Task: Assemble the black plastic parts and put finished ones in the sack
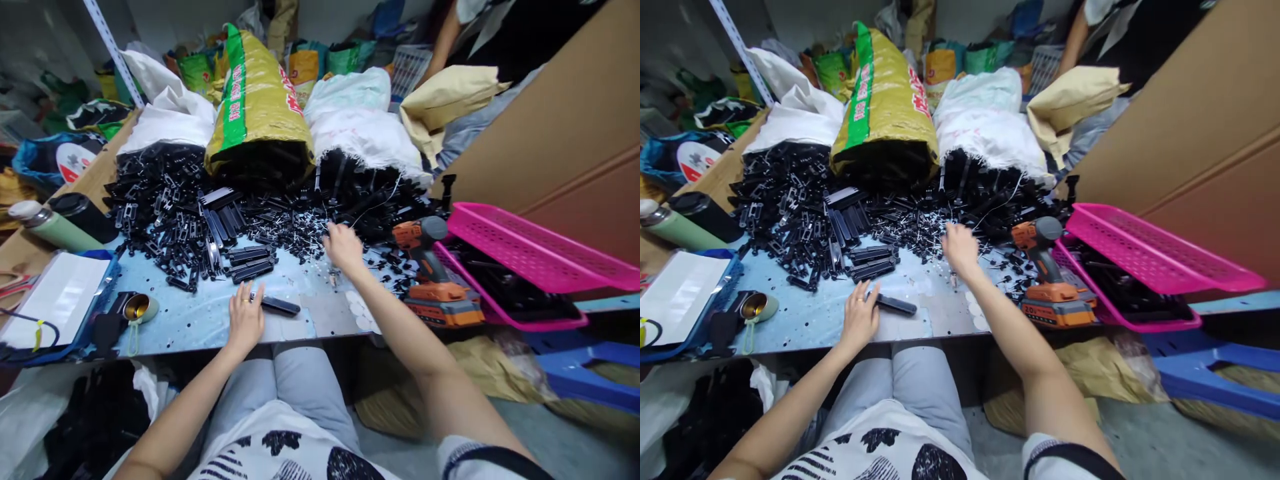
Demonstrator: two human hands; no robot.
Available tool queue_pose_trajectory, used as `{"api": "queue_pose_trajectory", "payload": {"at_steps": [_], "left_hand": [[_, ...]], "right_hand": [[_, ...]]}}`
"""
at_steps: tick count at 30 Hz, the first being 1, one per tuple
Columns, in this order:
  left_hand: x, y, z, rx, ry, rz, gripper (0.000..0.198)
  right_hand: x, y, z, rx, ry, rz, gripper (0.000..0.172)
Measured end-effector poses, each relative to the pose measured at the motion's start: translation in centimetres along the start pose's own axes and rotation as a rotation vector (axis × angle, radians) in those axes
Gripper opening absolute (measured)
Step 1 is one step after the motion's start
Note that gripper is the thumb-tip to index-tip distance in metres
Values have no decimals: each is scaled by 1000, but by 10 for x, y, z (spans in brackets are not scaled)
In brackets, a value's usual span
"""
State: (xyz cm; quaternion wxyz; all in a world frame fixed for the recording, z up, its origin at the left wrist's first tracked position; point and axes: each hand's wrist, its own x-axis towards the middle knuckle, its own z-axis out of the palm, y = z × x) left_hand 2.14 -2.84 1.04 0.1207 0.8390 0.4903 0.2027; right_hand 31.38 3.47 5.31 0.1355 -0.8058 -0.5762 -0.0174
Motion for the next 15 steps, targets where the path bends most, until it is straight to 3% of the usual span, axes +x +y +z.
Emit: {"api": "queue_pose_trajectory", "payload": {"at_steps": [2,5,8,11,13,15], "left_hand": [[11,-2,-1,99,-197,212,48],[25,-4,-3,191,-385,369,45],[25,-7,-2,246,-372,334,43],[15,-12,-3,231,-339,217,43],[10,-13,-4,129,-307,154,43],[10,-11,-6,-111,-233,92,52]], "right_hand": [[38,30,-5,-208,10,248,38],[71,60,-4,-251,-37,336,27],[81,73,-8,-190,-17,229,22],[78,77,-27,-158,101,130,26],[66,74,-44,-133,188,47,29],[41,61,-56,-105,245,-52,27]]}}
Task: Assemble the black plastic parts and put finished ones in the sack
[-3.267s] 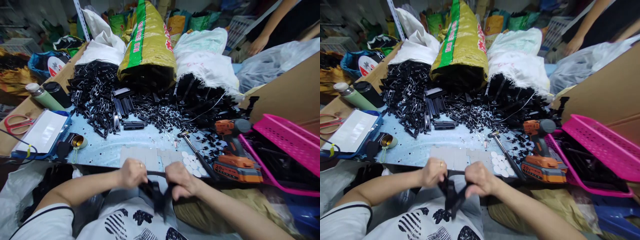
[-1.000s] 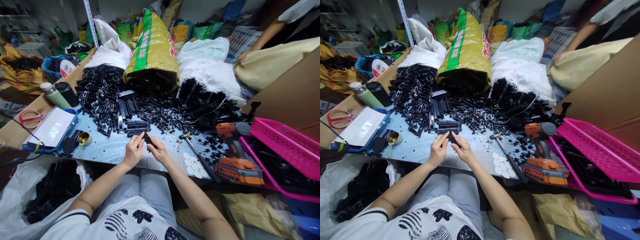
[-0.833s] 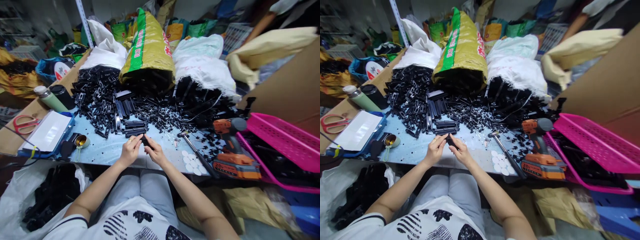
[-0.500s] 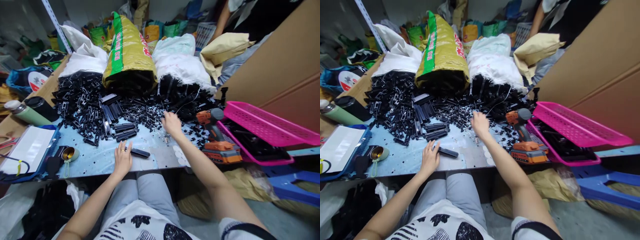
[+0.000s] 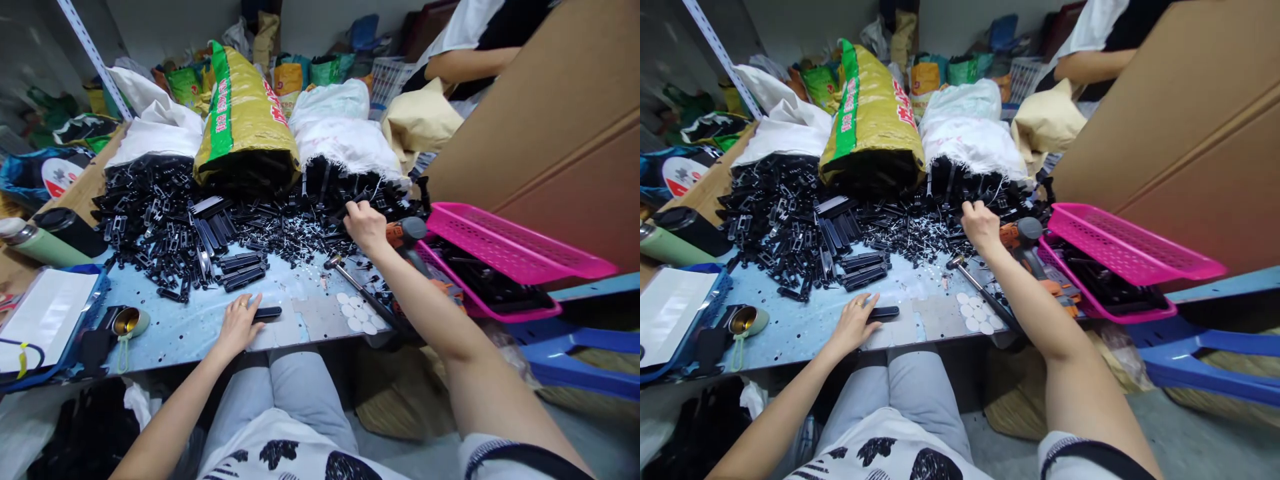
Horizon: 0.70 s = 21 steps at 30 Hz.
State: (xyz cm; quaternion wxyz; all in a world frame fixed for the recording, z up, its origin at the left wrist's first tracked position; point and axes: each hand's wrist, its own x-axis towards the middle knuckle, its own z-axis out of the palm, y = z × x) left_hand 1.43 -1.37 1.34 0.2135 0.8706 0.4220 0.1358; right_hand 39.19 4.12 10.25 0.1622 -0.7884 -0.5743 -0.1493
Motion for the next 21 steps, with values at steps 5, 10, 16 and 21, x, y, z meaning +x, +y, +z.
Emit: {"api": "queue_pose_trajectory", "payload": {"at_steps": [5,10,16,21], "left_hand": [[19,13,-19,-1057,221,-272,58],[20,26,-30,-1224,269,-398,43],[3,41,-20,-838,324,-150,37],[15,9,-14,-243,22,141,37]], "right_hand": [[-106,-68,-27,715,216,-242,15],[-172,-113,-36,746,-115,-320,26],[-175,-114,-37,561,-836,-540,54],[-182,-94,-21,350,-792,-635,39]]}}
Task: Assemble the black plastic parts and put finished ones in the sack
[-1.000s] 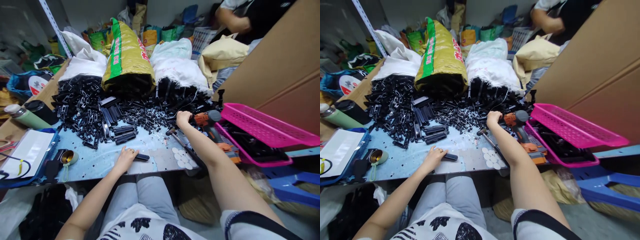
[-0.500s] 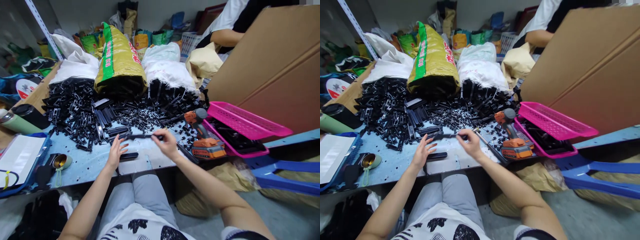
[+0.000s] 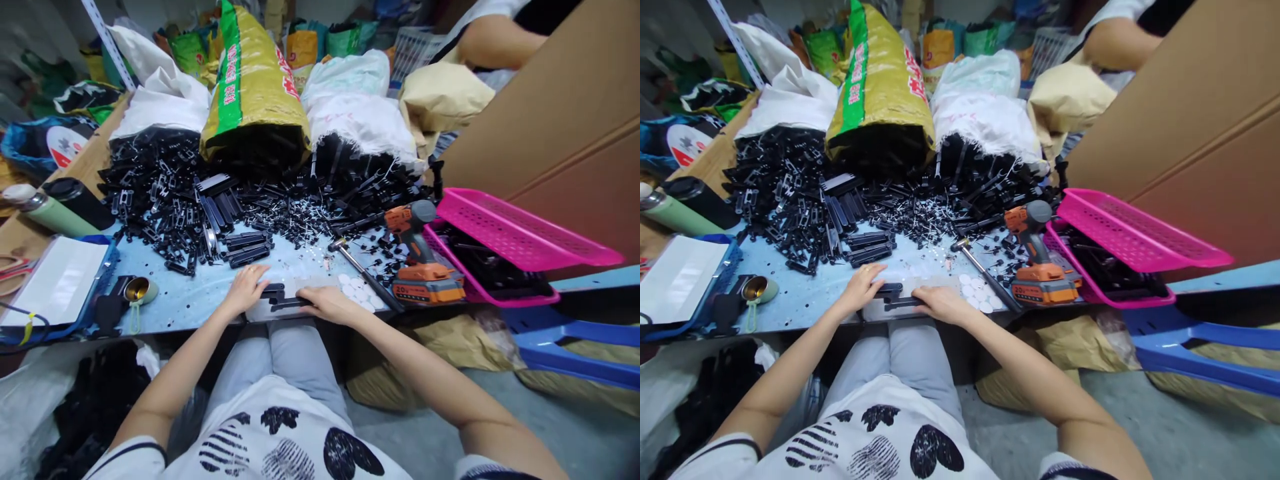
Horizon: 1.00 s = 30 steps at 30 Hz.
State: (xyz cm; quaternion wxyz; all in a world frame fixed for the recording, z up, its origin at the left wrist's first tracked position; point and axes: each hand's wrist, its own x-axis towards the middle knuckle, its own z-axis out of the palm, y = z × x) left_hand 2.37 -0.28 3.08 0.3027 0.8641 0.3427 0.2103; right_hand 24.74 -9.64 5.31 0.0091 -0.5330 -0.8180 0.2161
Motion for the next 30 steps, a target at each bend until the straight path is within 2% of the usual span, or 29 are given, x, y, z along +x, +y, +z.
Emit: {"api": "queue_pose_trajectory", "payload": {"at_steps": [2,4,6,8,11,17,20,23,25,28,30], "left_hand": [[5,-9,4,181,-217,65,36],[8,-8,10,290,-326,85,35],[9,-2,16,360,-322,76,39],[8,4,19,384,-286,67,52],[4,4,22,363,-227,40,67],[-7,-6,24,314,-118,46,49],[-1,-5,25,319,-180,25,51],[31,3,33,322,-265,80,50],[67,11,45,325,-228,90,40],[124,22,64,354,-150,-65,25],[149,26,72,357,-134,-125,22]], "right_hand": [[0,9,9,-152,17,22,37],[2,14,17,-251,24,46,37],[4,15,23,-300,37,68,37],[6,13,26,-332,81,83,39],[5,4,21,-388,169,78,41],[8,-5,-2,-419,235,5,37],[11,9,-4,-367,169,-7,35],[14,37,-2,-241,96,49,37],[22,60,-4,-171,127,160,35],[48,89,-15,-185,271,425,31],[68,103,-22,-226,308,534,29]]}}
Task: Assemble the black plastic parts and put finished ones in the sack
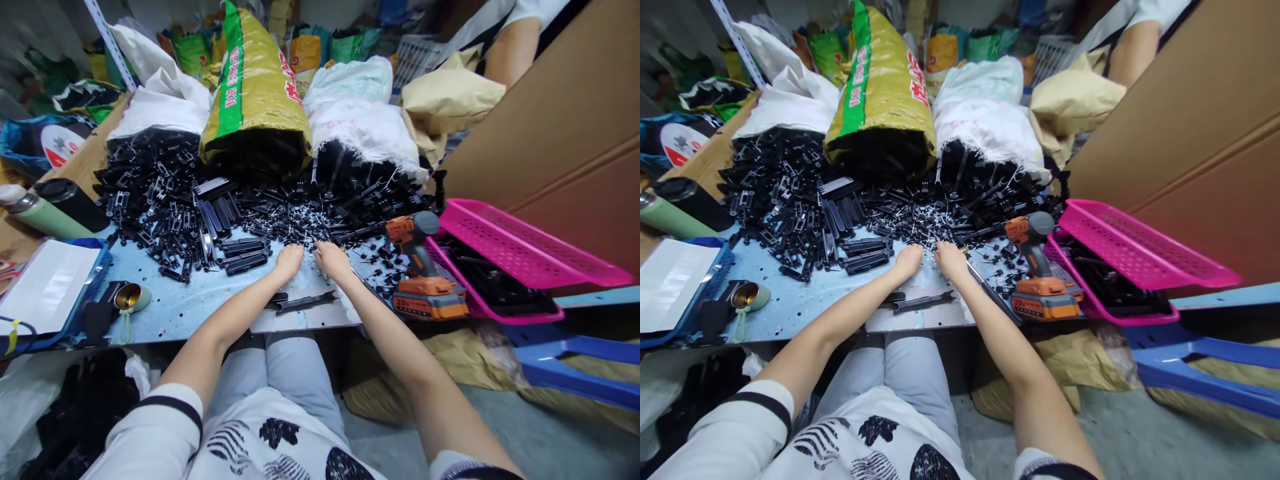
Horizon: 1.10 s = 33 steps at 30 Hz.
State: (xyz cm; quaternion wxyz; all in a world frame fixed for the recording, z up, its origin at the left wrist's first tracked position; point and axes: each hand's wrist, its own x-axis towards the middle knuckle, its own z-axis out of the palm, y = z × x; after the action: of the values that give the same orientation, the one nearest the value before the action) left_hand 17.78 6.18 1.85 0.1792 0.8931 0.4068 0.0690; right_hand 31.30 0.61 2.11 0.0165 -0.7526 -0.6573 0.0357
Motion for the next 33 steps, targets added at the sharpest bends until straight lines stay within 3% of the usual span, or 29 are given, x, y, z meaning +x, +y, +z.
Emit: {"api": "queue_pose_trajectory", "payload": {"at_steps": [2,4,7,10,13,16,22,29,31,33], "left_hand": [[5,-3,-2,-6,15,-22,25],[-10,-18,-8,-5,41,-45,25],[-57,-57,-23,-97,160,-63,19],[-112,-93,-37,-334,310,-104,16],[-154,-111,-42,-625,309,-239,18],[-178,-114,-44,-702,260,-298,19],[-192,-109,-56,-243,174,-138,24],[-187,-78,-64,127,-78,-29,40],[-185,-72,-63,131,-81,-22,41],[-186,-71,-60,49,-10,-38,40]], "right_hand": [[18,0,3,-20,-16,19,26],[23,2,5,-10,-32,12,25],[5,4,5,120,-7,-13,26],[-28,-5,-4,424,-20,-144,22],[-56,-28,-14,678,-80,-266,24],[-69,-51,-18,701,-122,-261,21],[-72,-65,-20,454,-152,-273,16],[-76,-69,-16,256,-101,-434,23],[-79,-73,-15,173,-96,-484,23],[-82,-83,-13,149,-44,-552,26]]}}
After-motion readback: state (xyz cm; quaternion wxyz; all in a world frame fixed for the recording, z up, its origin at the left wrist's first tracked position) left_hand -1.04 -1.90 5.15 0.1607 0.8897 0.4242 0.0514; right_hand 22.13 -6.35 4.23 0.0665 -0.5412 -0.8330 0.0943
